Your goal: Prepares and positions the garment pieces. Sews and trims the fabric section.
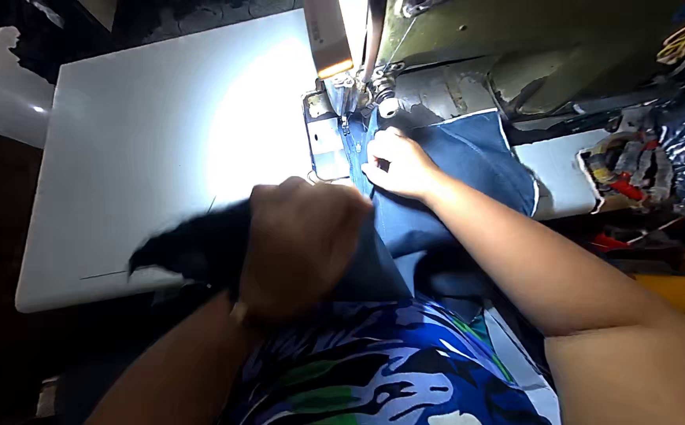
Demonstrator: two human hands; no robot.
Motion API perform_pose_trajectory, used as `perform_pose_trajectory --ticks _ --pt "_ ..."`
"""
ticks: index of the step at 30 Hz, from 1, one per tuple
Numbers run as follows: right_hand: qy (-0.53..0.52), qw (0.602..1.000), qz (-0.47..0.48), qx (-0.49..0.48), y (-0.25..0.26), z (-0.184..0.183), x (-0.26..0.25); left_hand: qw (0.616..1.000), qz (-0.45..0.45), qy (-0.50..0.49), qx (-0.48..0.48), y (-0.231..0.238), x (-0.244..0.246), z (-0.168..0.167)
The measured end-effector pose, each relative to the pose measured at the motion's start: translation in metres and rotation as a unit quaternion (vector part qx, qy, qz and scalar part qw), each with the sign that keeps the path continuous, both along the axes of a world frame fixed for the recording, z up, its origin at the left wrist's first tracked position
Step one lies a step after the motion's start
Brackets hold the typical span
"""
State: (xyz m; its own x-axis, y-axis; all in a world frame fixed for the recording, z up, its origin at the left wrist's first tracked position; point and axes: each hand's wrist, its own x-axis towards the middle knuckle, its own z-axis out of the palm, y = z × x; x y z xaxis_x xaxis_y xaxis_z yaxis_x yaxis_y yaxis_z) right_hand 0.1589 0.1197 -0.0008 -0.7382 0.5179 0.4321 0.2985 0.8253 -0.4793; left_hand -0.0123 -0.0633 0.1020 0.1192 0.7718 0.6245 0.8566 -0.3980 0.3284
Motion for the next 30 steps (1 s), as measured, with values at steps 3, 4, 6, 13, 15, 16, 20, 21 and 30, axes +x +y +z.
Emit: perform_pose_trajectory --ticks 3,4,6,13,15,16,20,21,30 --pt "0.007 1.0 0.001 -0.01 -0.007 -0.001 0.005 0.989 0.069 -0.034 -0.13 0.078 -0.021 -0.056" --pt "0.004 1.0 -0.006 -0.012 -0.008 -0.002 0.007 0.979 0.078 -0.051 -0.181 0.094 -0.025 -0.069" --pt "-0.013 1.0 -0.018 -0.015 -0.009 -0.003 0.007 0.967 0.083 -0.072 -0.229 0.113 -0.03 -0.086" --pt "-0.021 0.999 -0.03 -0.011 -0.012 -0.002 0.006 0.954 0.058 -0.081 -0.282 0.135 -0.036 -0.09" --pt "-0.02 0.999 -0.028 -0.012 -0.011 -0.002 0.006 0.955 0.055 -0.087 -0.278 0.133 -0.036 -0.089" --pt "-0.018 0.999 -0.026 -0.013 -0.011 -0.003 0.005 0.96 0.052 -0.087 -0.261 0.127 -0.036 -0.088" --pt "-0.013 0.999 -0.024 -0.018 -0.01 -0.001 0.004 0.991 -0.065 -0.037 -0.108 0.04 -0.005 -0.056" --pt "-0.015 0.999 -0.025 -0.015 -0.01 -0.001 0.005 0.994 -0.088 -0.012 -0.061 0.011 0.008 -0.05" --pt "0.009 1.0 -0.02 -0.012 -0.006 -0.005 0.002 0.977 0.04 -0.057 -0.201 0.112 -0.024 -0.087"
